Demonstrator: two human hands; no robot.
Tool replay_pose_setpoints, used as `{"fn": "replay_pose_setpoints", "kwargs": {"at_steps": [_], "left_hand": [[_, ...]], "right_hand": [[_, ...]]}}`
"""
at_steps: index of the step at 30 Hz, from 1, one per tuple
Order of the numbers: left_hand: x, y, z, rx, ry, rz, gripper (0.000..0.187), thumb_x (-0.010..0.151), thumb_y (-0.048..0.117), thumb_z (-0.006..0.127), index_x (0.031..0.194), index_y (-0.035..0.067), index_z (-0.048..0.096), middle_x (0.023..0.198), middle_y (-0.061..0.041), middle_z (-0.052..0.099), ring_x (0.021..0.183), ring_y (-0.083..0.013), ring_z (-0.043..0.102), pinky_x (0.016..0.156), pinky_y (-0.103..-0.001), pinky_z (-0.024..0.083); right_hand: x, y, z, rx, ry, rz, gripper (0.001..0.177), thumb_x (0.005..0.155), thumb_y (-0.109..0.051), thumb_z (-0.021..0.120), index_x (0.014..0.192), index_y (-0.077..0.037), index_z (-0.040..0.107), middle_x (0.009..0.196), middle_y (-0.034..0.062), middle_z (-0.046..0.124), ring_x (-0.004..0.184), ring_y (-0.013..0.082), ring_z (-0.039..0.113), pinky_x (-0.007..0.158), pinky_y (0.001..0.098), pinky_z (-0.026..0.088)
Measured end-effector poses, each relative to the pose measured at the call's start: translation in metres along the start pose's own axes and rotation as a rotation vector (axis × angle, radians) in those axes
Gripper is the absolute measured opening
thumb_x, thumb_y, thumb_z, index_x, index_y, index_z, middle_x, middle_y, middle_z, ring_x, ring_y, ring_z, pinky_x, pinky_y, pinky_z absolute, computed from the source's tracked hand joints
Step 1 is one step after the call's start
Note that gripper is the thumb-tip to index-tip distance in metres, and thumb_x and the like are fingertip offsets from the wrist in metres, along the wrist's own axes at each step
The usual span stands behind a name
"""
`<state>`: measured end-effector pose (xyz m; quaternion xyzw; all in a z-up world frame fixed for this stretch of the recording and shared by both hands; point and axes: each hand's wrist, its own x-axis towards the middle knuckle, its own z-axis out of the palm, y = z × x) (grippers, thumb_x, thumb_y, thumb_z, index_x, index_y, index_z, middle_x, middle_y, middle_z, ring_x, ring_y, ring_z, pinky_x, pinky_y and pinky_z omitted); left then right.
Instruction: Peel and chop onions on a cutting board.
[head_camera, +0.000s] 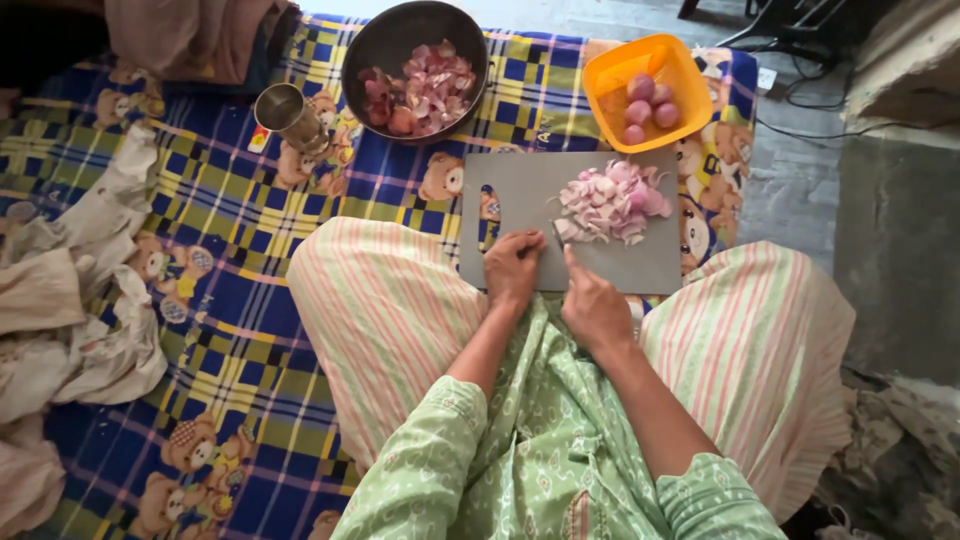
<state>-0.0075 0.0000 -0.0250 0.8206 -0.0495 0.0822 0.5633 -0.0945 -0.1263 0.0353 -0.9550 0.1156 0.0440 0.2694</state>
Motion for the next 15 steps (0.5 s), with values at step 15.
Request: {"fn": "replay_pose_setpoints", "kwargs": {"at_steps": [15], "left_hand": [[-0.001,0.002,-0.001,0.038,-0.029,-0.036,0.015,0.088,0.010,0.073,0.101,0.010,0.081,0.099,-0.008,0.078,0.090,-0.0232,0.077,0.084,-0.031,0.059]], "right_hand": [[0.013,-0.007,0.012,-0.081,-0.009,-0.144,0.072,0.083,-0.010,0.054,0.154,-0.014,0.045,0.102,0.0206,0.072,0.082,0.0452,0.071,0.078,0.0541,0.057]]}}
